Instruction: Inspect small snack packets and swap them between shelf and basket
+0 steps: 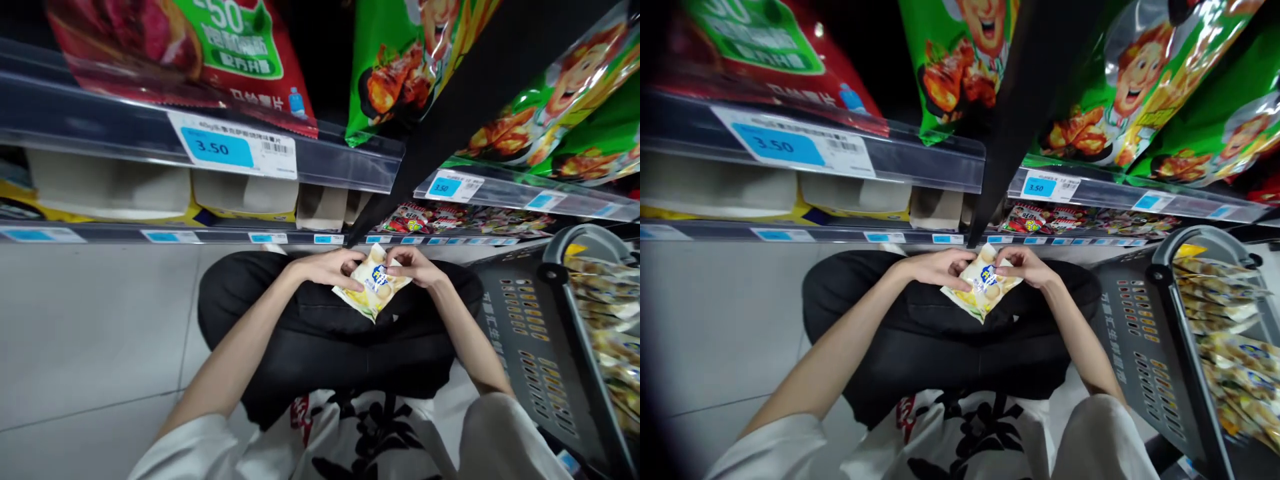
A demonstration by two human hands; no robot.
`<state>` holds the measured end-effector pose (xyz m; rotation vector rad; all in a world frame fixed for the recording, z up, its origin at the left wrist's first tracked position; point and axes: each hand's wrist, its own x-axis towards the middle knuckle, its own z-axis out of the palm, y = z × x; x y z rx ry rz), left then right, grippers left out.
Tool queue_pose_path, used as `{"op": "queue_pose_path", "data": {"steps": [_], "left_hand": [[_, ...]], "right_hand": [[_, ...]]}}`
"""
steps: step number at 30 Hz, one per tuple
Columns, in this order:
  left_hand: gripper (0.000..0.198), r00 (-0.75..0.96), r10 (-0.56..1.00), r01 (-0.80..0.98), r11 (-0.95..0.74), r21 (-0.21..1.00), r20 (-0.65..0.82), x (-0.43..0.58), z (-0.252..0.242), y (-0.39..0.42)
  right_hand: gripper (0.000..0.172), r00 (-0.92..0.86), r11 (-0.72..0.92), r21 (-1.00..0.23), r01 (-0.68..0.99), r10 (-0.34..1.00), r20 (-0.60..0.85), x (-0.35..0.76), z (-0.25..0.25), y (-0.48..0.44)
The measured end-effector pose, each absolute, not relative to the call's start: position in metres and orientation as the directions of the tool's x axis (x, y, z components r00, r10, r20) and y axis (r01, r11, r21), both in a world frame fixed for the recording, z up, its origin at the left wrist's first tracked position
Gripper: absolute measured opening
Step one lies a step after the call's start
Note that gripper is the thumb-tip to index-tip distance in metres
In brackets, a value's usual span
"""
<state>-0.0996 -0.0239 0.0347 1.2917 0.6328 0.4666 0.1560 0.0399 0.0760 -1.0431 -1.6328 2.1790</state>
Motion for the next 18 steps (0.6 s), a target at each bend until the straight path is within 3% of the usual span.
{"op": "queue_pose_path", "data": {"steps": [4, 7, 13, 18], "left_hand": [[0.066, 0.737, 0.648, 0.023, 0.260, 0.965, -0.192, -0.097, 0.024, -0.020], [0.068, 0.717, 0.661, 0.067, 0.252, 0.965, -0.222, -0.096, 0.016, -0.016], [0.078, 0.640, 0.702, 0.305, 0.141, 0.942, -0.312, -0.099, 0.010, -0.009], [0.076, 0.634, 0.655, 0.429, 0.144, 0.892, -0.411, -0.101, 0.007, -0.014]], "right_hand": [[0.045, -0.774, -0.438, -0.887, 0.144, 0.508, -0.377, 0.152, 0.052, 0.050], [0.064, -0.738, -0.470, -0.881, 0.055, 0.575, -0.353, 0.151, 0.036, 0.049], [0.043, -0.603, -0.463, -0.886, 0.030, 0.699, -0.385, 0.146, 0.023, 0.040], [0.042, -0.589, -0.500, -0.866, -0.002, 0.700, -0.403, 0.139, 0.017, 0.030]]}}
